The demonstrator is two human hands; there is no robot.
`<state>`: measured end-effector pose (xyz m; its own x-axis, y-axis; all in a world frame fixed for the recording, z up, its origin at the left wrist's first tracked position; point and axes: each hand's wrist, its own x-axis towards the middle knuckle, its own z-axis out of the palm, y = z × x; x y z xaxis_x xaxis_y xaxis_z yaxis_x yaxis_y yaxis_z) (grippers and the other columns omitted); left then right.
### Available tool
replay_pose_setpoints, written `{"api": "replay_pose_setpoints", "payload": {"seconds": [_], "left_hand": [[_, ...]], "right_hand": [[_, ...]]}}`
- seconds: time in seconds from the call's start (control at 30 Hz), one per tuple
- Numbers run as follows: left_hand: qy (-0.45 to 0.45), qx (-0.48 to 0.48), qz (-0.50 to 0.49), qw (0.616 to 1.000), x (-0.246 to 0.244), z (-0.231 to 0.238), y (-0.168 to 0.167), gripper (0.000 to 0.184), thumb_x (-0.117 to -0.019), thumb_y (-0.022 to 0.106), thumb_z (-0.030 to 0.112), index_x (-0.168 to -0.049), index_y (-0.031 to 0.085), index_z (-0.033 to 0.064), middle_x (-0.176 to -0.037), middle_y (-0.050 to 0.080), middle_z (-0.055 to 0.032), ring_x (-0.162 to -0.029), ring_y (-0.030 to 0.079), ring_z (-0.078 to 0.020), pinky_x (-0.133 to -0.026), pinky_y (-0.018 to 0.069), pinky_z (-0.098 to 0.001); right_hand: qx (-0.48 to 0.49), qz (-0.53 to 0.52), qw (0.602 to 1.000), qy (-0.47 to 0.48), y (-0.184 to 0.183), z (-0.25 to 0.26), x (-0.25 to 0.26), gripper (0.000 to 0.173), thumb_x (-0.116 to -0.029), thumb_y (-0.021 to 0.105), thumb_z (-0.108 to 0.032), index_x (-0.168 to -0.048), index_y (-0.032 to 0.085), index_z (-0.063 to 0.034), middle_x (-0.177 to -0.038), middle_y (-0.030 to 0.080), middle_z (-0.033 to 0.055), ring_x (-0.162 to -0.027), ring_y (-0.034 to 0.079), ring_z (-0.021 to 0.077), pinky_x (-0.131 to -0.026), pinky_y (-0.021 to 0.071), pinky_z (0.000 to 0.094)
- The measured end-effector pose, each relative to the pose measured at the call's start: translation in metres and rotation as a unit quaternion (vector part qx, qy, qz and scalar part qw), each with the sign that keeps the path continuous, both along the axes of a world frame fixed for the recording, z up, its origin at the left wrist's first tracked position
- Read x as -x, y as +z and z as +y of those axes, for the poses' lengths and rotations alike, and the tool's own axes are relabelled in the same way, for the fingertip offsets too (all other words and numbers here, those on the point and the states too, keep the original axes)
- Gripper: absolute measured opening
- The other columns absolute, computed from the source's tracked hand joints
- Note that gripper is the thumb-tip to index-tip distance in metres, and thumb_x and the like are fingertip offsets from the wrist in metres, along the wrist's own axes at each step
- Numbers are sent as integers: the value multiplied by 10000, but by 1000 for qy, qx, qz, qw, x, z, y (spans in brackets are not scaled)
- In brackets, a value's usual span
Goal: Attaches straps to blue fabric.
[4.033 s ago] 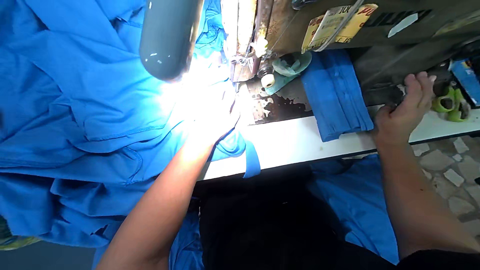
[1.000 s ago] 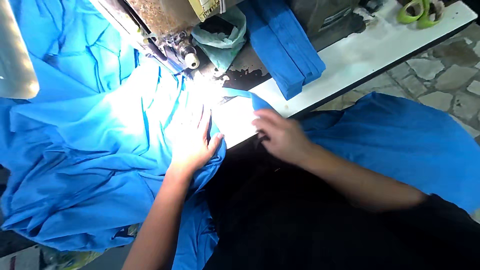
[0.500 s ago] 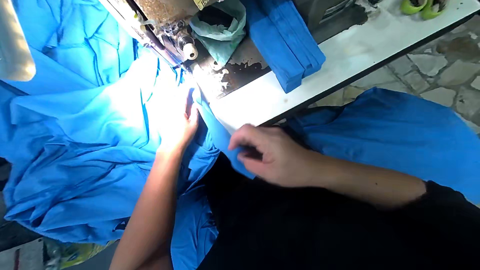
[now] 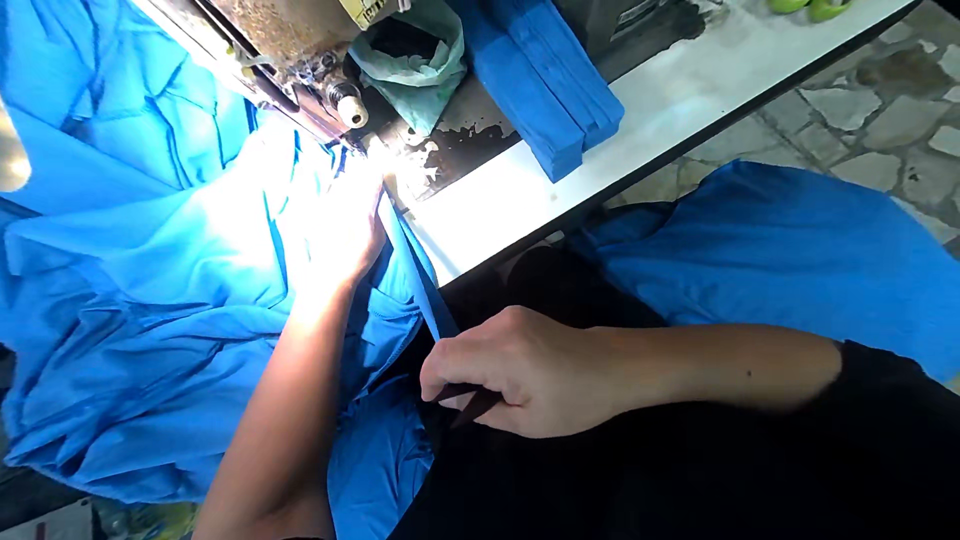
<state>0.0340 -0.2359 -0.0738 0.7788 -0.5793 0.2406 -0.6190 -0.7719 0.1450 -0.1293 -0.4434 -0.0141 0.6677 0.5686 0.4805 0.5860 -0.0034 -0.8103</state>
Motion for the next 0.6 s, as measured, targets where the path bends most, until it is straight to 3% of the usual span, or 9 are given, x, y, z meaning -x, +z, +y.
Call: {"api": "replay_pose_setpoints", "payload": {"seconds": [0.13, 0.27, 0.43, 0.53, 0.57, 0.6], "left_hand": [[-6, -13, -12, 1000, 1, 2, 4, 362, -1056, 459, 105, -1349, 611, -44, -1268, 638, -320, -1187, 609, -518, -975, 456, -639], [-24, -5, -13, 1000, 2, 2, 4, 355, -1049, 460, 95, -1327, 638, -37, -1289, 648, -303, -1196, 604, -527, -993, 431, -660], [-36, -21, -3, 999, 7, -2, 9, 340, -1030, 486, 50, -1324, 621, -54, -1251, 645, -307, -1151, 611, -519, -922, 467, -640], [-35, -19, 2, 999, 19, 0, 13, 353, -1040, 476, 82, -1320, 641, -56, -1339, 628, -298, -1250, 588, -521, -1017, 445, -651], [-41, -6, -4, 999, 25, 1, 14, 340, -1043, 476, 80, -1295, 654, -64, -1314, 640, -306, -1230, 599, -528, -1015, 451, -649], [-49, 15, -24, 998, 31, 2, 14, 311, -1031, 486, 62, -1237, 677, -72, -1230, 672, -313, -1144, 644, -527, -945, 491, -639]], "right_hand": [[-9, 1, 1000, 9, -1, 0, -1, 88, -933, 597, 15, -957, 680, 31, -735, 657, 87, -662, 613, 118, -584, 478, 233], [-19, 1, 1000, 13, -2, 1, -2, 87, -925, 602, 23, -952, 683, 40, -737, 660, 92, -663, 611, 114, -590, 479, 226], [-15, 14, 999, 30, 0, -1, -3, 86, -934, 600, 20, -958, 680, 44, -744, 659, 92, -669, 607, 102, -595, 473, 215], [-20, 17, 999, 46, -1, -1, -4, 89, -942, 599, 10, -961, 678, 47, -750, 664, 98, -670, 611, 100, -598, 476, 209], [-17, 17, 998, 51, -2, -2, -7, 99, -952, 602, -4, -978, 682, 49, -758, 673, 99, -671, 620, 97, -605, 487, 210], [-3, 13, 999, 44, -3, -3, -11, 117, -960, 612, -25, -1003, 693, 47, -757, 686, 95, -659, 634, 94, -604, 506, 215]]}}
